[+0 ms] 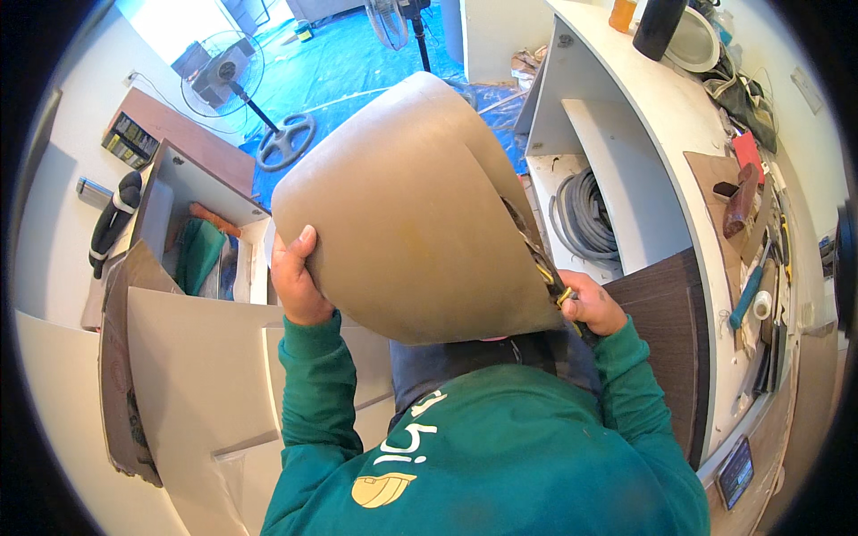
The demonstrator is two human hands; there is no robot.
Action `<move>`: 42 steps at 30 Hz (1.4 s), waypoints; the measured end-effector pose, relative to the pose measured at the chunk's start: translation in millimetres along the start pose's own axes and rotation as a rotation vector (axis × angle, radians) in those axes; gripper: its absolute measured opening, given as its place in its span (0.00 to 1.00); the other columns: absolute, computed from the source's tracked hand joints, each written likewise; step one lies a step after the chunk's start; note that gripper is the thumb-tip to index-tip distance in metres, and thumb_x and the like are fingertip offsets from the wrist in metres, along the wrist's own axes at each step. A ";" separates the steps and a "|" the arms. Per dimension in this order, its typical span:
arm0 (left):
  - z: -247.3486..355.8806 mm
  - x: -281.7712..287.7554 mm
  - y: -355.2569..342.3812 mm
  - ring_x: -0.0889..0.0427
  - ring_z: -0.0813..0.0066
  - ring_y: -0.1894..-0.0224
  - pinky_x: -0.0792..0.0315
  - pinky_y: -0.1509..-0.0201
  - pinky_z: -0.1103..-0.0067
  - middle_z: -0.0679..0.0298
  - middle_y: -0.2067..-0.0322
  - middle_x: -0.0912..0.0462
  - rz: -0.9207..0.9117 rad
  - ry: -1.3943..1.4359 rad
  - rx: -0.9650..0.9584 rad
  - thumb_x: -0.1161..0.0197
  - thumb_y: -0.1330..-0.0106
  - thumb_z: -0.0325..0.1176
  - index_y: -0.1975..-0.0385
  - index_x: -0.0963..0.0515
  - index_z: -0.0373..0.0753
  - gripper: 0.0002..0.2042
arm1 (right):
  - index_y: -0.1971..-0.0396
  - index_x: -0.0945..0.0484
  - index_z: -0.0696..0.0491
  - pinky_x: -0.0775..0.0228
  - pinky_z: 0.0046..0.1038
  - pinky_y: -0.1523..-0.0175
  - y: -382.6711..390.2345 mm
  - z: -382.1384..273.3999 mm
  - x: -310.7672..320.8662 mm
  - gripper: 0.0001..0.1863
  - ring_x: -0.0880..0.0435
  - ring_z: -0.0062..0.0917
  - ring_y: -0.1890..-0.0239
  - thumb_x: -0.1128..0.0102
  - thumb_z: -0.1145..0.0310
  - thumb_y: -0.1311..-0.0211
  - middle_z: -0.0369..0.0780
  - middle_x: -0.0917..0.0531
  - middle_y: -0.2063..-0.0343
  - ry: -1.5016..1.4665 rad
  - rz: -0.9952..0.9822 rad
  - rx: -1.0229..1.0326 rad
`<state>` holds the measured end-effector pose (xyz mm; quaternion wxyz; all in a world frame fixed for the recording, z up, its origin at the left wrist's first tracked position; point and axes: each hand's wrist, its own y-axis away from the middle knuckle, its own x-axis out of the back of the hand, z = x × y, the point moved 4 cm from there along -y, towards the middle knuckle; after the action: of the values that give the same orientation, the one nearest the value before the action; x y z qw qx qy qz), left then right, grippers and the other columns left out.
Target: The person uses tin snips to cut a curved section out of a piece of laminate flooring while sitting on the floor. The person holds the laminate with one hand and cuts along a curved line with the other, then flips the piece to continue cutting.
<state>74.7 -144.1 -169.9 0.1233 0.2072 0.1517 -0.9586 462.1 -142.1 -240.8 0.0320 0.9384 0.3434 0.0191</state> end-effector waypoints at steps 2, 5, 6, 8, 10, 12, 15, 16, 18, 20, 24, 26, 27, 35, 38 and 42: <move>-1.5 5.4 -12.9 0.19 0.63 0.44 0.26 0.37 0.70 0.53 0.44 0.21 -0.031 0.008 -0.008 0.42 0.30 0.32 0.36 0.33 0.30 0.24 | 0.37 0.26 0.64 0.33 0.28 0.38 -1.9 5.0 5.0 0.52 0.23 0.24 0.45 0.34 0.30 0.42 0.41 0.18 0.48 -0.004 0.009 0.021; 4.1 5.6 -27.0 0.19 0.63 0.43 0.26 0.37 0.70 0.54 0.43 0.21 -0.066 0.000 -0.034 0.43 0.28 0.33 0.36 0.32 0.30 0.23 | 0.37 0.27 0.66 0.34 0.29 0.36 -2.1 5.2 9.4 0.54 0.24 0.25 0.43 0.33 0.29 0.45 0.43 0.18 0.46 -0.001 0.023 0.031; 7.8 3.8 -31.1 0.19 0.63 0.43 0.26 0.37 0.70 0.54 0.43 0.21 -0.074 -0.007 -0.045 0.43 0.28 0.33 0.36 0.32 0.30 0.23 | 0.36 0.27 0.66 0.35 0.29 0.35 -1.2 8.5 13.0 0.55 0.24 0.26 0.43 0.32 0.28 0.46 0.43 0.19 0.45 0.009 0.031 0.035; 15.5 3.4 -39.0 0.19 0.64 0.43 0.26 0.37 0.70 0.54 0.43 0.21 -0.039 -0.043 -0.085 0.42 0.27 0.34 0.36 0.32 0.31 0.23 | 0.36 0.28 0.66 0.35 0.29 0.35 0.1 15.3 18.0 0.57 0.24 0.26 0.42 0.32 0.27 0.47 0.44 0.19 0.44 0.029 0.041 0.042; 28.5 2.6 -50.4 0.19 0.64 0.43 0.26 0.37 0.70 0.55 0.43 0.20 -0.033 -0.081 -0.130 0.42 0.27 0.35 0.37 0.31 0.31 0.22 | 0.36 0.28 0.66 0.35 0.29 0.35 0.6 13.4 17.6 0.58 0.24 0.26 0.43 0.32 0.26 0.48 0.43 0.19 0.46 0.029 0.087 0.046; 47.4 2.6 -64.4 0.19 0.65 0.43 0.25 0.38 0.70 0.56 0.43 0.20 -0.049 -0.125 -0.179 0.41 0.27 0.36 0.37 0.30 0.31 0.22 | 0.36 0.27 0.66 0.34 0.29 0.36 0.1 5.3 15.1 0.58 0.24 0.26 0.44 0.33 0.25 0.48 0.42 0.19 0.47 0.060 0.117 0.044; 74.9 -2.7 -98.8 0.17 0.66 0.48 0.23 0.41 0.72 0.57 0.48 0.18 -0.049 -0.161 -0.250 0.39 0.29 0.35 0.40 0.27 0.32 0.20 | 0.38 0.26 0.65 0.32 0.28 0.40 -11.6 -3.8 12.9 0.56 0.24 0.24 0.47 0.34 0.25 0.48 0.40 0.19 0.50 0.126 0.129 0.041; 84.1 -4.2 -113.0 0.16 0.67 0.51 0.23 0.44 0.73 0.58 0.50 0.17 -0.049 -0.187 -0.276 0.38 0.30 0.33 0.42 0.27 0.31 0.20 | 0.39 0.25 0.64 0.31 0.27 0.43 -17.5 -4.1 11.6 0.55 0.24 0.22 0.49 0.34 0.24 0.47 0.38 0.19 0.53 0.134 0.135 0.045; 107.7 -3.7 -140.6 0.16 0.68 0.50 0.22 0.43 0.73 0.59 0.50 0.16 -0.057 -0.286 -0.356 0.38 0.28 0.36 0.44 0.24 0.33 0.18 | 0.44 0.23 0.62 0.32 0.23 0.53 -32.1 -3.7 4.3 0.50 0.26 0.17 0.58 0.36 0.25 0.45 0.32 0.21 0.63 0.094 0.142 0.099; 134.3 12.5 -172.5 0.14 0.69 0.53 0.19 0.48 0.74 0.58 0.52 0.15 -0.017 -0.352 -0.401 0.37 0.29 0.37 0.45 0.23 0.33 0.18 | 0.45 0.22 0.61 0.36 0.21 0.56 -50.3 1.2 -0.8 0.48 0.28 0.15 0.61 0.36 0.26 0.43 0.30 0.23 0.66 0.084 0.162 0.106; 181.1 -32.8 -171.4 0.18 0.66 0.49 0.22 0.44 0.71 0.59 0.49 0.18 -0.244 -0.355 -0.463 0.35 0.30 0.39 0.40 0.26 0.34 0.23 | 0.47 0.22 0.59 0.40 0.19 0.59 -99.0 -3.0 -17.6 0.42 0.31 0.14 0.66 0.40 0.30 0.36 0.29 0.25 0.68 -0.048 0.145 0.195; 195.1 -36.9 -179.3 0.18 0.67 0.50 0.22 0.45 0.73 0.59 0.51 0.18 -0.266 -0.392 -0.504 0.36 0.30 0.38 0.42 0.25 0.33 0.21 | 0.46 0.22 0.59 0.36 0.21 0.57 -116.8 -0.7 -19.1 0.40 0.27 0.16 0.64 0.43 0.32 0.33 0.31 0.22 0.65 -0.111 0.106 0.166; 202.6 -36.0 -177.8 0.18 0.67 0.50 0.21 0.45 0.72 0.59 0.52 0.18 -0.274 -0.401 -0.512 0.36 0.30 0.38 0.42 0.25 0.33 0.21 | 0.46 0.23 0.60 0.34 0.22 0.56 -121.3 -0.7 -23.6 0.40 0.26 0.17 0.63 0.43 0.32 0.33 0.33 0.21 0.64 -0.180 0.092 0.167; 192.4 7.6 -142.4 0.19 0.63 0.49 0.22 0.42 0.70 0.55 0.47 0.21 -0.176 -0.446 -0.447 0.36 0.31 0.36 0.39 0.30 0.31 0.24 | 0.44 0.23 0.59 0.30 0.23 0.53 -120.7 9.6 -50.4 0.37 0.21 0.19 0.58 0.43 0.37 0.30 0.37 0.17 0.57 -0.243 -0.124 0.048; 183.8 22.5 -139.7 0.20 0.63 0.46 0.23 0.40 0.69 0.55 0.46 0.21 -0.182 -0.467 -0.403 0.34 0.32 0.38 0.37 0.30 0.31 0.27 | 0.47 0.21 0.58 0.32 0.23 0.53 -115.7 11.5 -64.4 0.33 0.22 0.18 0.59 0.43 0.39 0.28 0.36 0.17 0.59 -0.218 -0.125 0.025; 204.3 62.8 -198.0 0.22 0.60 0.43 0.25 0.37 0.68 0.53 0.45 0.22 -0.152 -0.312 -0.399 0.31 0.34 0.41 0.36 0.32 0.31 0.31 | 0.54 0.20 0.57 0.27 0.25 0.58 -129.0 18.0 -85.7 0.31 0.17 0.21 0.63 0.45 0.38 0.27 0.38 0.16 0.63 -0.182 -0.160 -0.016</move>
<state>-113.6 -42.0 27.7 0.1113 0.0166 0.3321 -0.9365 314.7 -100.0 -269.4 0.0721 0.9055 0.4129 -0.0663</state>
